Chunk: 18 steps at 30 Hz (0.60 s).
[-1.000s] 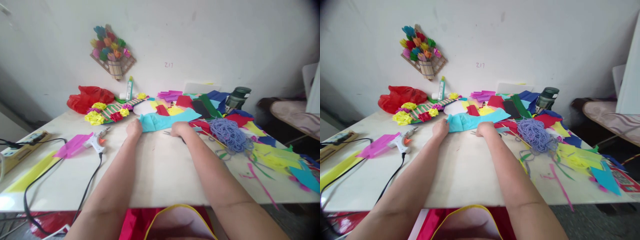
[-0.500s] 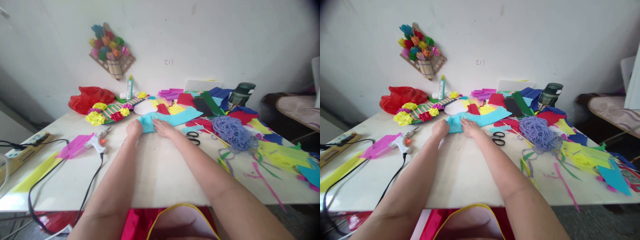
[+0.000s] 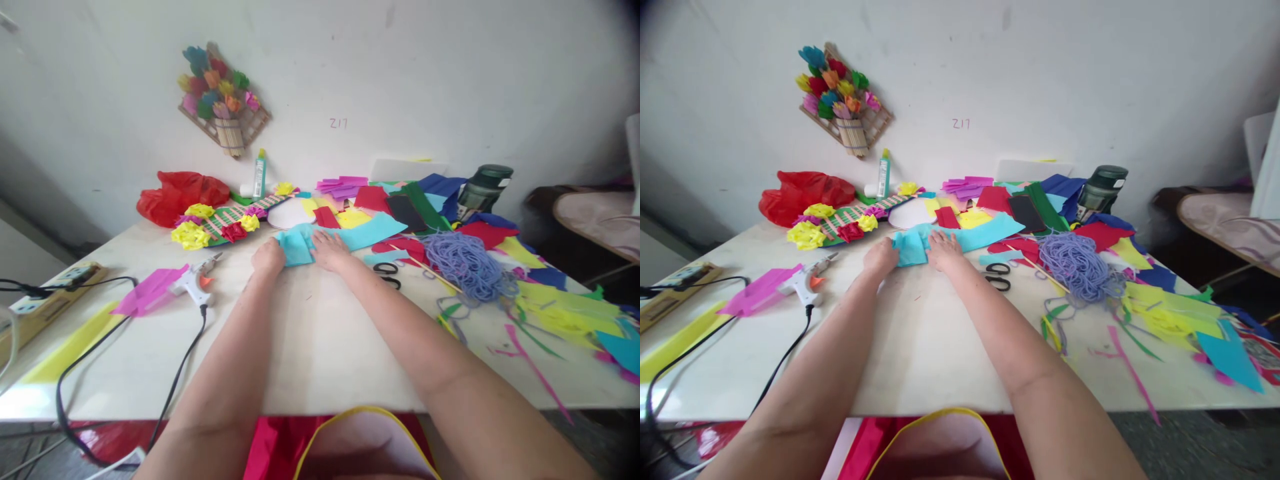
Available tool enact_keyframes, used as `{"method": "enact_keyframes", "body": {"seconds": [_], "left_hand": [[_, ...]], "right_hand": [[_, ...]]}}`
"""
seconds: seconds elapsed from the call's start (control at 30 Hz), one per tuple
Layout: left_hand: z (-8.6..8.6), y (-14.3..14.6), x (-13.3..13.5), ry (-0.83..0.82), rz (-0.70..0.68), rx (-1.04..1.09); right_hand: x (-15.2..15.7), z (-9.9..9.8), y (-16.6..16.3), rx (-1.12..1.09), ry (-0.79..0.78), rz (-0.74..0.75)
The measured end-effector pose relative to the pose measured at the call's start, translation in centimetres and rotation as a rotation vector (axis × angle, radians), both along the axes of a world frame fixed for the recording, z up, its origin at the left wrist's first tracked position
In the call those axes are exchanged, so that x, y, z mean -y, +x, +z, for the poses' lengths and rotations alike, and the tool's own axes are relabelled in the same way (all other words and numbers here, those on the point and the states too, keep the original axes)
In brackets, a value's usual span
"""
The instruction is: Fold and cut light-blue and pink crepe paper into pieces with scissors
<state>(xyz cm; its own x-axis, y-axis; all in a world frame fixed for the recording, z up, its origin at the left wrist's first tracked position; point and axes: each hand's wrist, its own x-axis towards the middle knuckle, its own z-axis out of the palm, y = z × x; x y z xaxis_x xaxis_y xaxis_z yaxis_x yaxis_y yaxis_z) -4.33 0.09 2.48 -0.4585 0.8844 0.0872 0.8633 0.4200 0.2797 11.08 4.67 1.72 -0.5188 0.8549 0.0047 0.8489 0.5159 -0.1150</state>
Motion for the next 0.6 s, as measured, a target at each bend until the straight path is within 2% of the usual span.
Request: {"method": "enact_keyframes", "body": {"seconds": [0.13,0.37,0.47,0.6], "left_hand": [[-0.3,-0.5,-0.2,0.134,-0.073,0.075],[-0.8,-1.0,-0.3,0.435,-0.194,0.104],[-1.2,-1.1,-0.4,0.475,-0.212,0.251],[-1.4,-1.3,-0.2,0.446,-0.227,0.42]], "right_hand": [[-0.9,-0.8,-0.6,-0.039,-0.108,0.115],[-1.2,-1.6,-0.6,-0.068,-0.152,0.062],[-1.0,-1.6,-0.6,-0.042,-0.154,0.051],[-0.9,-1.6,-0.6,-0.016,-0.145,0.049]]}}
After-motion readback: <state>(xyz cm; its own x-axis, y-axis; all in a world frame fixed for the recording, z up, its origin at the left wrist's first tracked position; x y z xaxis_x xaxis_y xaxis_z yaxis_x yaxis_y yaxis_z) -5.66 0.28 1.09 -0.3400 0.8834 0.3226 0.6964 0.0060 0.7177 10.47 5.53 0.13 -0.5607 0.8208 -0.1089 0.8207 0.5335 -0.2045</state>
